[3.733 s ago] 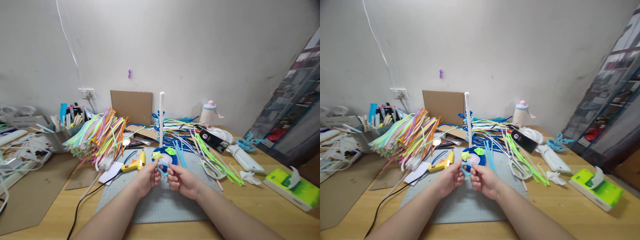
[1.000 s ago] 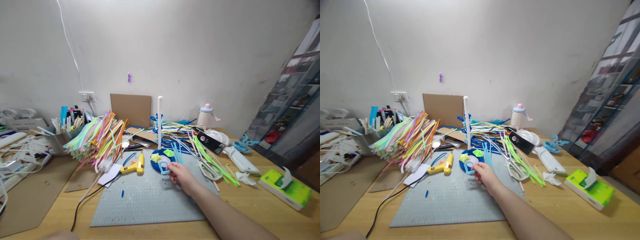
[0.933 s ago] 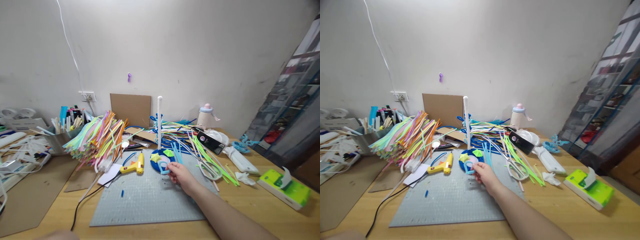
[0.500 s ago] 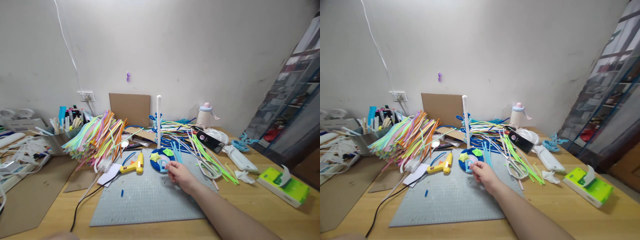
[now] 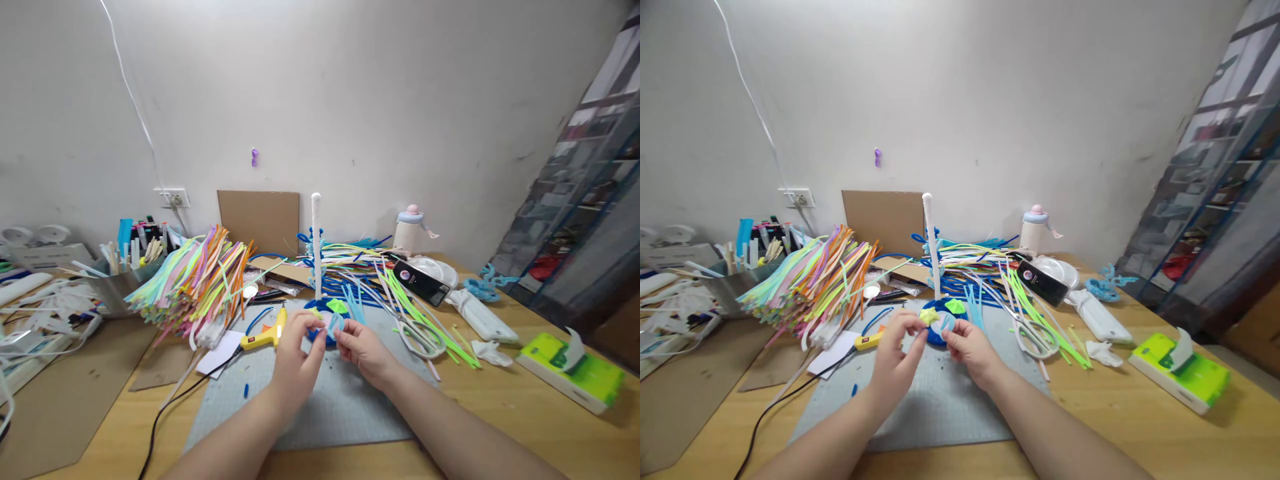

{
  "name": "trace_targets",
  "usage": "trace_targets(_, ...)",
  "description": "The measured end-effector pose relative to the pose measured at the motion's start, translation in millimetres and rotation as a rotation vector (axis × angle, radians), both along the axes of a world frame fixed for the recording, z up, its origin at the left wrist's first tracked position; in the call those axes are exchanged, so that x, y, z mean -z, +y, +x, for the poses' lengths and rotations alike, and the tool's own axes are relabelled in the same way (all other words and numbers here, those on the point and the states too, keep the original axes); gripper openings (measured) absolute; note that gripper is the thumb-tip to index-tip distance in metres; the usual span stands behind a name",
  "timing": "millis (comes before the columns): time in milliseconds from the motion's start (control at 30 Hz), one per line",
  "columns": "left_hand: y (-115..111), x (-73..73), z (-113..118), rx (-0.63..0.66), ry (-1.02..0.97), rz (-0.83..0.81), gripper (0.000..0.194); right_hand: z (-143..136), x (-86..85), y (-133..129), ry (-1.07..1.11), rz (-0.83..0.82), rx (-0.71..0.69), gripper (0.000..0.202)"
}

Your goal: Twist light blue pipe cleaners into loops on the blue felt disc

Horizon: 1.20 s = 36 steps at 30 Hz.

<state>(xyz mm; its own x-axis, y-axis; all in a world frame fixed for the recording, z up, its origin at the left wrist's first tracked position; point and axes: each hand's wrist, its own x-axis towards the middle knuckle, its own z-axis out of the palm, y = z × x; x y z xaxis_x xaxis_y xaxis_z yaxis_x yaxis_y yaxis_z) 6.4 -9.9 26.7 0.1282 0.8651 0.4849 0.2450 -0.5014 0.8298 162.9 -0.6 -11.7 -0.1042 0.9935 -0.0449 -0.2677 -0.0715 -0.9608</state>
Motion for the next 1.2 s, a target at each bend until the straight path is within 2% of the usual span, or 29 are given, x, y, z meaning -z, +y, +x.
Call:
trace_targets(133, 21.4, 22.3, 12.8, 0.149, -0.178, -0.501, 0.026, -4.6, 4.6, -0.8, -0.374, 0.246, 0.055, 0.028)
trace_targets(233, 27.3, 29.4, 10.4, 0.209, -0.203, -0.583, 0.031, -7.8, 7.0, -4.1, -0.633, 0.373, 0.067, 0.021)
trace_targets(367, 24.9, 27.0, 5.8, 0.278, -0.213, -0.640, 0.029, -9.7, 6.0, -8.4, -0.771, 0.448, 0.057, 0.017)
trace_targets(467, 24.6, 27.7, 5.1, 0.301, -0.240, -0.682, 0.024, -9.9, 3.5, -9.7, -0.752, 0.460, 0.050, 0.019)
trace_targets(600, 27.9, 31.4, 3.3, 0.365, -0.386, -0.760, 0.018, -9.7, 2.4, -8.6, -0.587, 0.409, 0.040, 0.022)
trace_targets(700, 29.6, 29.7, 0.8, 0.389, -0.509, -0.814, 0.015, -7.8, 5.1, -4.1, -0.408, 0.264, 0.018, 0.023)
trace_targets(833, 29.1, 24.9, -1.8, 0.396, -0.551, -0.849, 0.013, -3.6, 11.8, 3.6, -0.258, 0.095, 0.024, 0.028)
trace_targets(1000, 26.2, 25.4, -1.3, 0.437, -0.475, -0.869, 0.011, -5.5, 15.2, 2.3, -0.234, 0.091, -0.023, 0.025)
trace_targets(1200, 23.6, 38.3, 5.5, 0.428, -0.185, -0.705, 0.015, -14.6, 12.9, -4.0, -0.340, 0.153, 0.029, 0.013)
